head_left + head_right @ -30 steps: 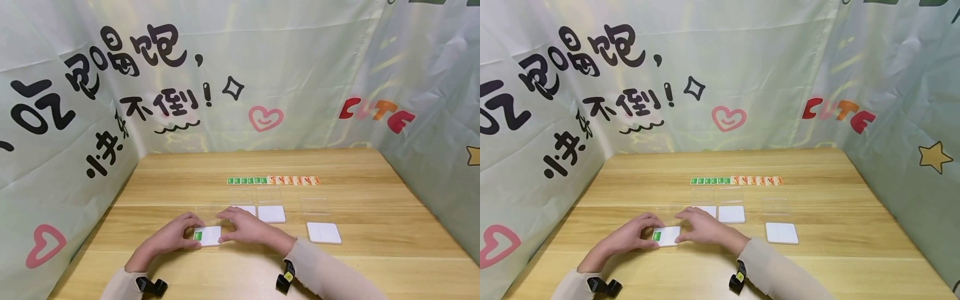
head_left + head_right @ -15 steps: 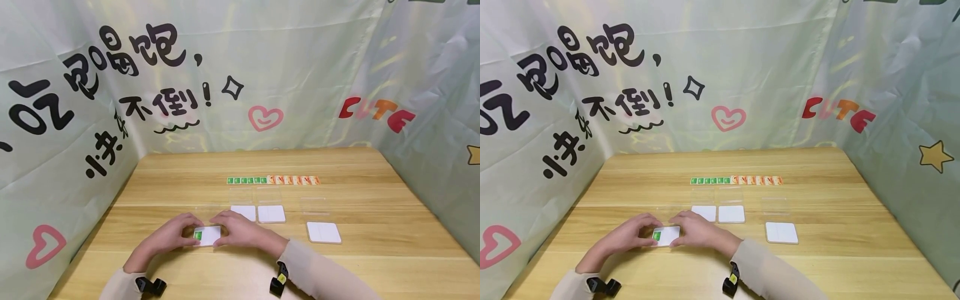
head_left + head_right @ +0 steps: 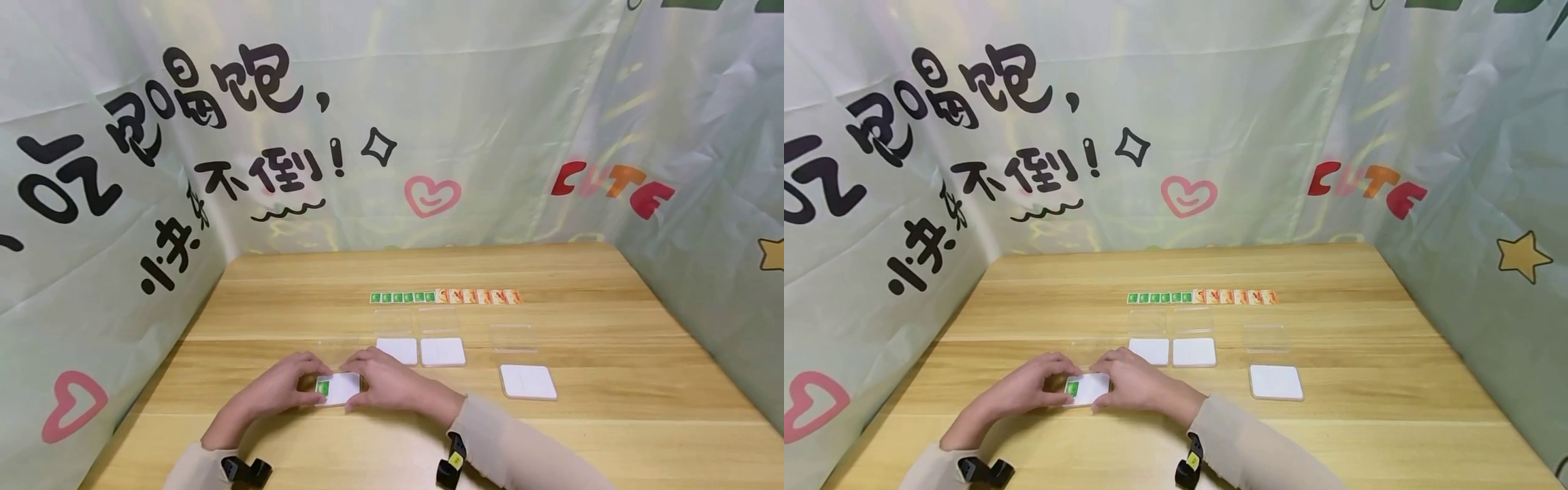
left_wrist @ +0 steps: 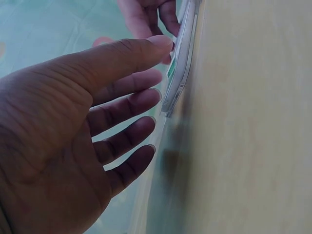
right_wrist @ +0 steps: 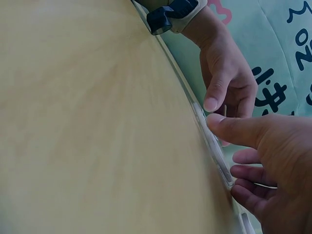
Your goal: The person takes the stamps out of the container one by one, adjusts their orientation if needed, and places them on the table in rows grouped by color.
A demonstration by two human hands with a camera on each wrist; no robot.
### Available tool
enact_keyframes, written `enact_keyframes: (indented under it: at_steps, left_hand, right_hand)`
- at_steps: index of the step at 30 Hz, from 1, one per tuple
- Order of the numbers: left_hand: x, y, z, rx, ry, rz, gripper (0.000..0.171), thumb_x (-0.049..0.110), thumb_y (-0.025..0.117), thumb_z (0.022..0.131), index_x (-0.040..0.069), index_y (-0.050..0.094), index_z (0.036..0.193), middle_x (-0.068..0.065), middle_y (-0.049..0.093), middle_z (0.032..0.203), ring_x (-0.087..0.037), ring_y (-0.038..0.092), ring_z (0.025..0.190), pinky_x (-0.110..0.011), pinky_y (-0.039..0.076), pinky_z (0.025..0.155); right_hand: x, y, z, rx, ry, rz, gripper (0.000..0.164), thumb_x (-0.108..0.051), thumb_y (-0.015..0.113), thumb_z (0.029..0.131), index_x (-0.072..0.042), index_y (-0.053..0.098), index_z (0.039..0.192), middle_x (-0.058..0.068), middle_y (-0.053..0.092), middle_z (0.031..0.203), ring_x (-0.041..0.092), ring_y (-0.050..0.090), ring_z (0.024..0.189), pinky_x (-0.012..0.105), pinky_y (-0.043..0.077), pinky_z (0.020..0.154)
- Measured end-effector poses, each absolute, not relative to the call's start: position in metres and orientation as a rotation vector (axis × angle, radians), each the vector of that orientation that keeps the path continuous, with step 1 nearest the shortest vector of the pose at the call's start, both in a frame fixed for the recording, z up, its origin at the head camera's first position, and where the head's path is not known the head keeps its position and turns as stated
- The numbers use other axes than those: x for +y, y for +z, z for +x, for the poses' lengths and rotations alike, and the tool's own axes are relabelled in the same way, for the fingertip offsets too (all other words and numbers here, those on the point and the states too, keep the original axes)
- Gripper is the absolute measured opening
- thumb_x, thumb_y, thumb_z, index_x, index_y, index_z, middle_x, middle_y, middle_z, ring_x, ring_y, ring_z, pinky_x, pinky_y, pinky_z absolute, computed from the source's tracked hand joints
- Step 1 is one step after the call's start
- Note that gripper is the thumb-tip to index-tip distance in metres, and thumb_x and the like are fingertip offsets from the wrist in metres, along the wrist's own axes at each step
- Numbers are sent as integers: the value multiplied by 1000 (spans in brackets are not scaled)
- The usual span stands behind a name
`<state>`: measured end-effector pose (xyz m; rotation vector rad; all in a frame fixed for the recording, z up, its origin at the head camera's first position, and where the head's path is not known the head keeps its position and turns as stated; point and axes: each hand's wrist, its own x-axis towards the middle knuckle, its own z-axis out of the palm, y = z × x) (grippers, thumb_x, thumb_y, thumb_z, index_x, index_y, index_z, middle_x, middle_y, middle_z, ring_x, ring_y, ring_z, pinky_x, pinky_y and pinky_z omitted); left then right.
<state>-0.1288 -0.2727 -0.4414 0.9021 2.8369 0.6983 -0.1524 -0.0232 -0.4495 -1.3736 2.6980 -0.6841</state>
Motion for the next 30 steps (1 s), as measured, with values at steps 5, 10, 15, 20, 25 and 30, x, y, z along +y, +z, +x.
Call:
enact_keyframes:
  at_steps: [5, 10, 15, 20, 25, 30]
  left_hand:
    - [-272, -440, -129, 2844, 673, 901, 34, 33, 77, 84, 16, 70, 113, 7, 61, 111, -16, 56, 103, -42, 47, 89]
    - [-272, -440, -129, 2840, 665, 895, 32, 29, 77, 85, 17, 70, 113, 7, 61, 111, -15, 56, 103, -40, 48, 88]
    - [-272, -442, -129, 2834, 670, 888, 31, 28, 77, 85, 16, 70, 113, 8, 61, 111, -14, 55, 102, -38, 48, 87]
    - [-273, -444, -129, 2830, 668, 876, 28, 28, 76, 86, 18, 69, 111, 8, 61, 111, -14, 56, 103, -38, 48, 87]
    - [-272, -443, -128, 2828, 680, 869, 24, 27, 76, 87, 19, 69, 108, 8, 61, 111, -14, 56, 103, -39, 48, 88]
    - [-272, -442, -129, 2816, 699, 891, 20, 26, 75, 87, 20, 67, 105, 9, 60, 108, -13, 55, 99, -39, 47, 86]
  right_hand:
    - [-24, -449, -152, 2715, -656, -1369, 62, -46, 78, 79, -11, 65, 128, 0, 61, 127, 15, 53, 117, 33, 38, 104]
    - [-24, -448, -152, 2720, -639, -1359, 61, -45, 79, 80, -11, 65, 128, 1, 60, 128, 17, 53, 121, 44, 31, 111]
    - [-24, -451, -152, 2717, -651, -1368, 61, -46, 79, 80, -11, 65, 127, 1, 61, 126, 15, 53, 119, 38, 35, 108]
    - [-24, -452, -152, 2708, -668, -1361, 60, -45, 78, 80, -11, 65, 128, 0, 61, 126, 15, 53, 117, 30, 40, 102]
    - [-24, -452, -152, 2713, -674, -1352, 60, -45, 79, 80, -10, 65, 127, 0, 61, 126, 15, 53, 117, 31, 39, 102]
    - [-23, -454, -152, 2712, -692, -1346, 60, -45, 79, 79, -11, 66, 127, 1, 61, 126, 15, 53, 117, 31, 40, 102]
